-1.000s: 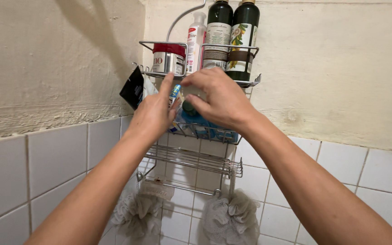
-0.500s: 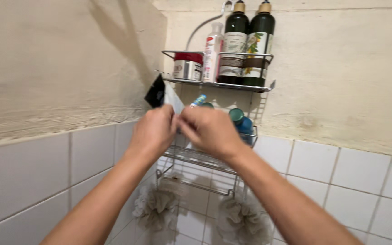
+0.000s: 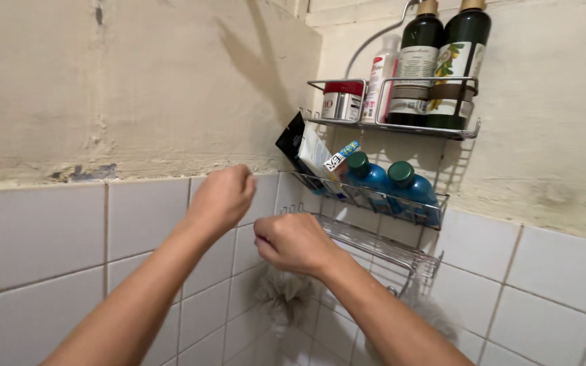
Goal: The person organizes various toiletries and bathroom items from a toilet tank lid onto a wall-mounted metal shower caddy. They place bottles, tubes, and containers onto the shelves, then wipe the tank lid with a cloth and hang the cloth on a hook.
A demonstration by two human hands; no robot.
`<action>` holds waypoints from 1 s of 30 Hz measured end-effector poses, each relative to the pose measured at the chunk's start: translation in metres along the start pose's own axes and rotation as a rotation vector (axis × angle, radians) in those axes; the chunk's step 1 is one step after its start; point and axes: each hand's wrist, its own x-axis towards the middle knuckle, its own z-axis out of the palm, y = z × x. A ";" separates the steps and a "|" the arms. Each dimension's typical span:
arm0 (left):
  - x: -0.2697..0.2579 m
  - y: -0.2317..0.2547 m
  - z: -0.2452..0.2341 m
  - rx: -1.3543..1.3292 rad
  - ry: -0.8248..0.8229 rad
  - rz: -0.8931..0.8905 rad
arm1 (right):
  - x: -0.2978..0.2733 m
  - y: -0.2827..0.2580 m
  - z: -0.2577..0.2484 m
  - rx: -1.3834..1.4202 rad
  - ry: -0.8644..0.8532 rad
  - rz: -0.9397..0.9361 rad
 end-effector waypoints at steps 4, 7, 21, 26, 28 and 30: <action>0.024 0.030 0.023 -0.122 0.035 -0.002 | -0.010 0.015 -0.013 -0.021 -0.047 -0.029; 0.049 0.049 0.053 -0.141 0.099 0.010 | -0.022 0.031 -0.029 -0.008 -0.032 0.022; 0.085 0.028 0.112 -0.151 0.251 0.016 | 0.014 0.087 -0.095 -0.406 0.301 -0.143; 0.095 0.031 0.115 -0.243 0.250 -0.077 | 0.068 0.113 -0.104 -0.567 -0.223 0.211; 0.096 0.034 0.115 -0.267 0.224 -0.108 | 0.078 0.122 -0.098 -0.588 -0.322 0.267; 0.096 0.039 0.112 -0.277 0.254 -0.075 | 0.083 0.129 -0.092 -0.622 -0.334 0.240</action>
